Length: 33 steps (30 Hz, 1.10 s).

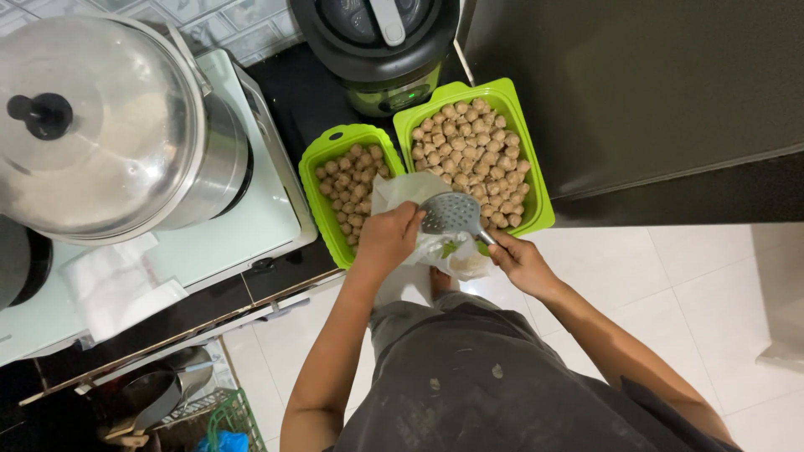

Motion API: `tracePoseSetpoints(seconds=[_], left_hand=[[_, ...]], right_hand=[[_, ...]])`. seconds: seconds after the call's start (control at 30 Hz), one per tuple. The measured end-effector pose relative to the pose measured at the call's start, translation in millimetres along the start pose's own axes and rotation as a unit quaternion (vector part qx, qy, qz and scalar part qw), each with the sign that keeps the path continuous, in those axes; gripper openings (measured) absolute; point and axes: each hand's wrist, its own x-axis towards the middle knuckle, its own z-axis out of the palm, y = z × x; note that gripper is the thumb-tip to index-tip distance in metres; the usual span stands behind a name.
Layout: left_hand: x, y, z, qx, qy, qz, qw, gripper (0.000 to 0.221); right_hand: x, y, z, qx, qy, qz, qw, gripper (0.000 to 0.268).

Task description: The person scoops meatballs from a green container into a plastic bag using a slotted spoon and then ties the bag.

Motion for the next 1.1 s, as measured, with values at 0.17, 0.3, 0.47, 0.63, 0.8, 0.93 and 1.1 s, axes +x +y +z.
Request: tracePoseSetpoints(seconds=[0.17,0.3,0.47,0.63,0.8,0.93,1.1], left_hand=[[-6,-5,7,-0.024,-0.082,-0.084,0.993,0.033],[5,30,-33,0.015,-0.241,-0.267,0.933,0.075],[-40,-19,8,0.081,-0.221,-0.299,0.925,0.058],[-65,-25,20,0.067,-0.159,-0.291,0.941,0.035],[-77,-20,23,0.012,-0.134,-0.334,0.933,0.038],[-76,-13,14,-0.012,-0.131,-0.339,0.932,0.038],[-69,-8,5,-0.055,-0.127,-0.358,0.923,0.038]], right_hand=[[13,-28,0,0.028,-0.06,0.087,0.994,0.029],[35,-37,-13,0.04,0.024,0.129,0.99,0.024],[111,105,-71,-0.345,0.119,0.112,0.924,0.024],[170,142,-89,-0.448,0.139,0.144,0.871,0.032],[187,178,-74,-0.586,0.112,0.106,0.795,0.053],[178,153,-75,-0.339,0.128,0.219,0.906,0.038],[172,195,-46,-0.296,0.046,0.209,0.931,0.036]])
